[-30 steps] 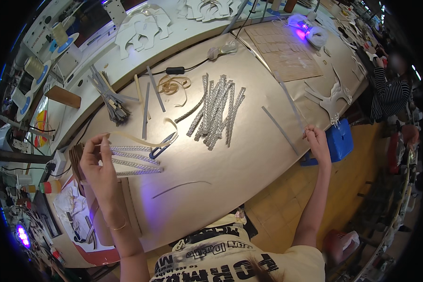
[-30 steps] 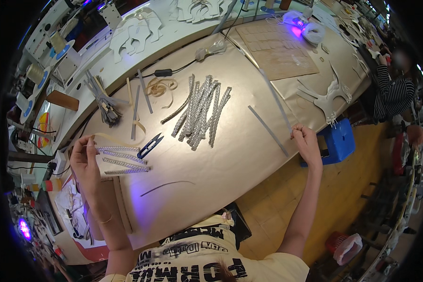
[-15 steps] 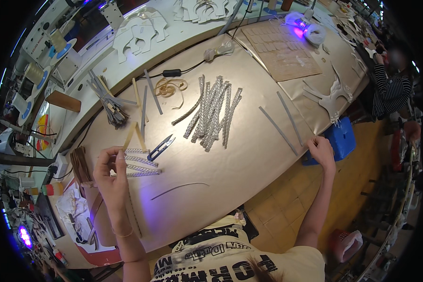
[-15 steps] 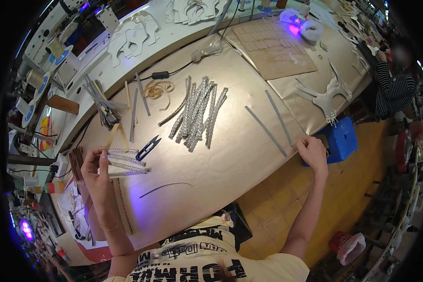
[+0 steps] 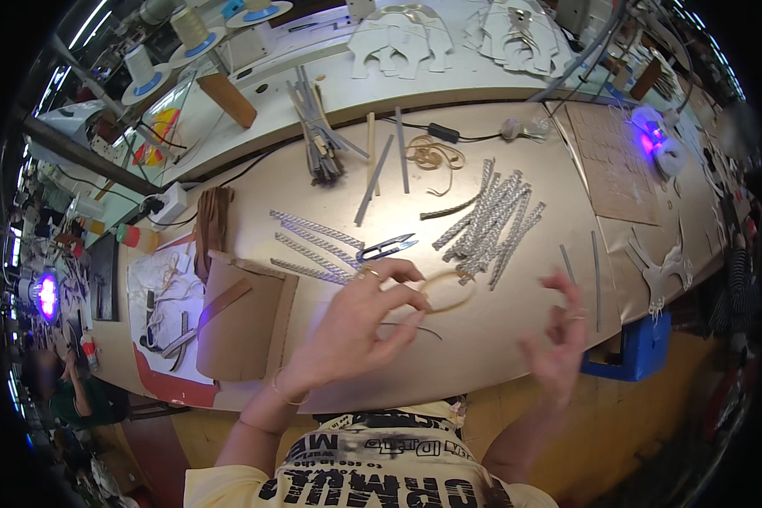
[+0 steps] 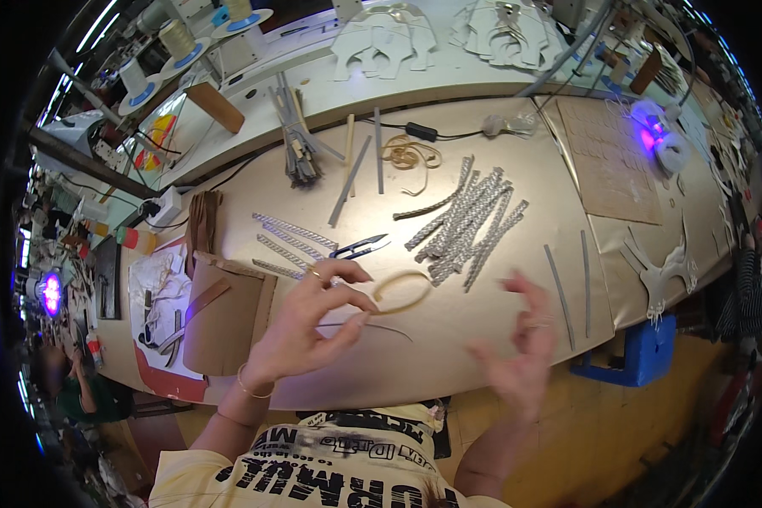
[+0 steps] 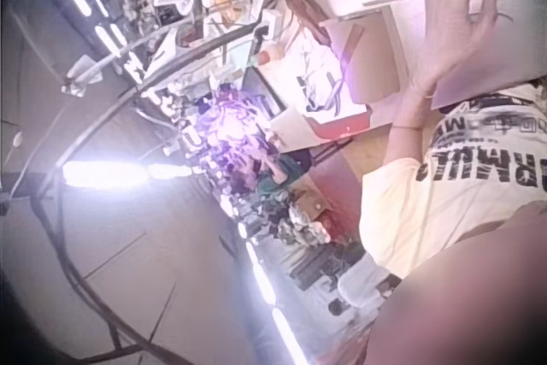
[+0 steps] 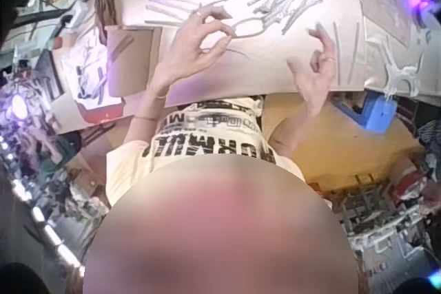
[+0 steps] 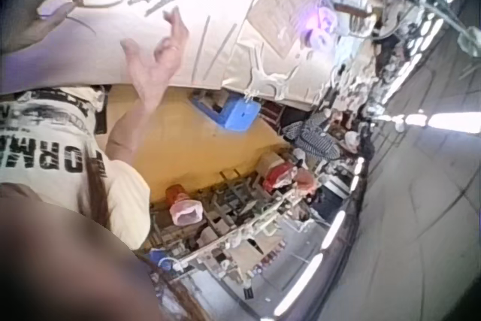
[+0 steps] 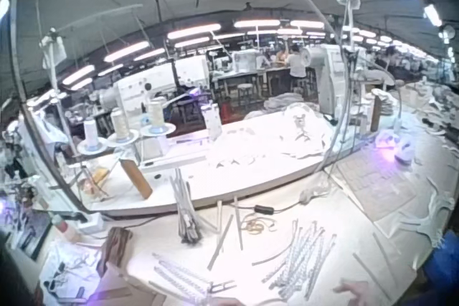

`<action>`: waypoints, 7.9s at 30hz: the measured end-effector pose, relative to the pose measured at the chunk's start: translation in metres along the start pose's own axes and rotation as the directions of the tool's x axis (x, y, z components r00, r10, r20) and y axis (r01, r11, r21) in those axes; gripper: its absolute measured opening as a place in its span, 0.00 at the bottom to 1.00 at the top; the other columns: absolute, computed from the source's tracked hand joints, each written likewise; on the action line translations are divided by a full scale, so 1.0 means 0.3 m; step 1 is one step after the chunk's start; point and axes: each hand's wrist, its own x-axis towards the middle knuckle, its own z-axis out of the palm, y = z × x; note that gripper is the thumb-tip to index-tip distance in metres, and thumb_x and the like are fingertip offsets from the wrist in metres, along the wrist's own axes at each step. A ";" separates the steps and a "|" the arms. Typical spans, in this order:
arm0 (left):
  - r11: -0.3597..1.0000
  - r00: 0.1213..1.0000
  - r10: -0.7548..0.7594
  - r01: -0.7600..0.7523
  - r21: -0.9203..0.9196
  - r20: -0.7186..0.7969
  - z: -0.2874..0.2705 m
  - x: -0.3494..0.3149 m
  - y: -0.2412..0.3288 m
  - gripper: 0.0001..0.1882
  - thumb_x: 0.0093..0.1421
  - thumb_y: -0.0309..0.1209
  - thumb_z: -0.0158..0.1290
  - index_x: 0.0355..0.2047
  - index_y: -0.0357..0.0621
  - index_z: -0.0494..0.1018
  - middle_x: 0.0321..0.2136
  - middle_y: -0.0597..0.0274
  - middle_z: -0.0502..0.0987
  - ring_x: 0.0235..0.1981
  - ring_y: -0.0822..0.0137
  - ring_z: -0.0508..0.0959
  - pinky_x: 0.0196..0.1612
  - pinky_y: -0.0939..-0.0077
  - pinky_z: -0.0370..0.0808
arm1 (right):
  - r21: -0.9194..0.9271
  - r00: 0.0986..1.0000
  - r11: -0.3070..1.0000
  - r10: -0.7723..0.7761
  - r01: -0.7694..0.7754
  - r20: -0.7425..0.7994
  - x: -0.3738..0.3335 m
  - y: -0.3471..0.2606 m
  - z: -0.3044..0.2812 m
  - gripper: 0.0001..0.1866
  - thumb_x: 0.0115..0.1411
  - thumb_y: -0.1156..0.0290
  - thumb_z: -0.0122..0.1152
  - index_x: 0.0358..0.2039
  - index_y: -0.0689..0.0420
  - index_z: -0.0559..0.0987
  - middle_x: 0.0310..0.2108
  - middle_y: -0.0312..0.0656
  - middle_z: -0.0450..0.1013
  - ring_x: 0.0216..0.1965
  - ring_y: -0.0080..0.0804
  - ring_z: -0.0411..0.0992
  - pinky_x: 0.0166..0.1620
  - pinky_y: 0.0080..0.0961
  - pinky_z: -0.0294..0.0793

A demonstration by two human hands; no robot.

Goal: The person repeatedly measures and aligns braided cords on a worktable, then inserts thin rods into the cord ends. They handle multiple cords and rods one at a time, placing finished pieces aside. The workspace contains sewing machines and other craft materials.

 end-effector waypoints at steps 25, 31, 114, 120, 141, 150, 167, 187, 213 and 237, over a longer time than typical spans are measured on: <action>0.838 0.960 -0.172 0.261 0.479 -0.221 0.030 0.102 -0.578 0.08 0.58 0.29 0.59 0.39 0.46 0.79 0.35 0.62 0.79 0.38 0.60 0.77 0.45 0.64 0.69 | 0.721 0.964 0.684 0.250 -0.113 -0.087 0.602 0.029 0.431 0.13 0.58 0.75 0.57 0.16 0.59 0.70 0.19 0.34 0.65 0.23 0.17 0.62 0.39 0.22 0.74; 0.790 0.981 0.011 0.111 0.604 -0.194 0.044 0.120 -0.610 0.05 0.58 0.29 0.59 0.35 0.46 0.79 0.32 0.62 0.79 0.34 0.61 0.78 0.43 0.65 0.69 | 0.445 0.975 0.868 0.207 -0.222 0.082 0.470 0.033 0.363 0.15 0.58 0.78 0.57 0.15 0.59 0.69 0.16 0.37 0.65 0.22 0.27 0.70 0.34 0.22 0.73; 0.974 0.804 -0.184 0.072 -0.214 -0.565 0.071 -0.039 -0.209 0.11 0.57 0.19 0.60 0.40 0.39 0.83 0.37 0.58 0.78 0.36 0.68 0.80 0.40 0.75 0.77 | -0.018 0.900 0.986 -0.144 0.165 0.411 0.233 -0.118 0.500 0.07 0.62 0.75 0.58 0.38 0.62 0.81 0.34 0.45 0.78 0.32 0.40 0.73 0.39 0.32 0.65; 0.949 0.831 -0.270 0.146 -0.279 -0.486 0.050 -0.049 -0.216 0.07 0.60 0.22 0.59 0.39 0.38 0.81 0.34 0.61 0.79 0.35 0.70 0.79 0.38 0.78 0.75 | -0.116 0.884 0.963 -0.170 0.242 0.435 0.240 -0.140 0.496 0.03 0.61 0.76 0.58 0.33 0.60 0.79 0.34 0.42 0.78 0.32 0.39 0.73 0.38 0.32 0.66; 0.598 0.775 -0.397 0.625 -0.502 0.491 0.464 0.326 -0.177 0.12 0.70 0.32 0.48 0.43 0.32 0.73 0.31 0.57 0.80 0.29 0.71 0.82 0.30 0.79 0.80 | 0.798 0.799 0.053 0.014 0.600 -0.601 -0.401 0.206 -0.546 0.09 0.56 0.79 0.56 0.23 0.52 0.67 0.24 0.31 0.63 0.21 0.18 0.63 0.29 0.22 0.57; 0.897 0.909 -0.189 0.313 -0.311 0.371 0.726 0.467 -0.146 0.08 0.63 0.24 0.55 0.35 0.28 0.76 0.23 0.57 0.80 0.21 0.73 0.81 0.26 0.79 0.78 | 0.675 0.678 0.273 0.098 0.685 -0.728 -0.551 0.239 -0.593 0.09 0.56 0.75 0.56 0.25 0.51 0.66 0.25 0.31 0.60 0.18 0.19 0.46 0.24 0.23 0.45; 0.875 0.921 -0.235 0.339 0.345 -0.310 0.031 0.309 -0.565 0.13 0.58 0.29 0.59 0.42 0.38 0.78 0.39 0.48 0.76 0.38 0.52 0.79 0.44 0.60 0.75 | 0.469 0.910 0.780 0.363 -0.414 0.199 -0.053 0.093 -0.079 0.22 0.59 0.74 0.67 0.53 0.61 0.73 0.23 0.22 0.58 0.23 0.09 0.53 0.27 0.10 0.50; 0.928 0.843 -0.352 0.370 -0.038 -0.407 0.020 0.172 -0.585 0.07 0.57 0.25 0.59 0.33 0.34 0.82 0.32 0.56 0.80 0.28 0.67 0.81 0.33 0.75 0.76 | 0.143 0.840 0.872 0.388 -0.467 0.380 0.181 -0.027 0.352 0.11 0.63 0.74 0.62 0.46 0.61 0.78 0.22 0.23 0.61 0.24 0.10 0.55 0.27 0.12 0.53; 0.970 0.869 0.056 0.071 0.235 -0.491 0.004 -0.057 -0.262 0.20 0.52 0.16 0.59 0.47 0.39 0.78 0.40 0.57 0.76 0.29 0.62 0.80 0.31 0.68 0.77 | 0.014 0.957 1.000 -0.025 0.022 0.288 0.211 -0.132 0.604 0.09 0.61 0.79 0.60 0.42 0.64 0.82 0.28 0.42 0.76 0.18 0.23 0.68 0.23 0.21 0.65; 0.981 0.889 0.001 0.089 0.175 -0.458 0.008 -0.064 -0.233 0.18 0.54 0.17 0.58 0.46 0.39 0.78 0.39 0.55 0.76 0.28 0.62 0.79 0.31 0.69 0.77 | 0.054 0.934 0.998 -0.002 -0.019 0.357 0.220 -0.113 0.567 0.08 0.63 0.80 0.58 0.40 0.65 0.82 0.26 0.36 0.77 0.19 0.12 0.61 0.22 0.15 0.58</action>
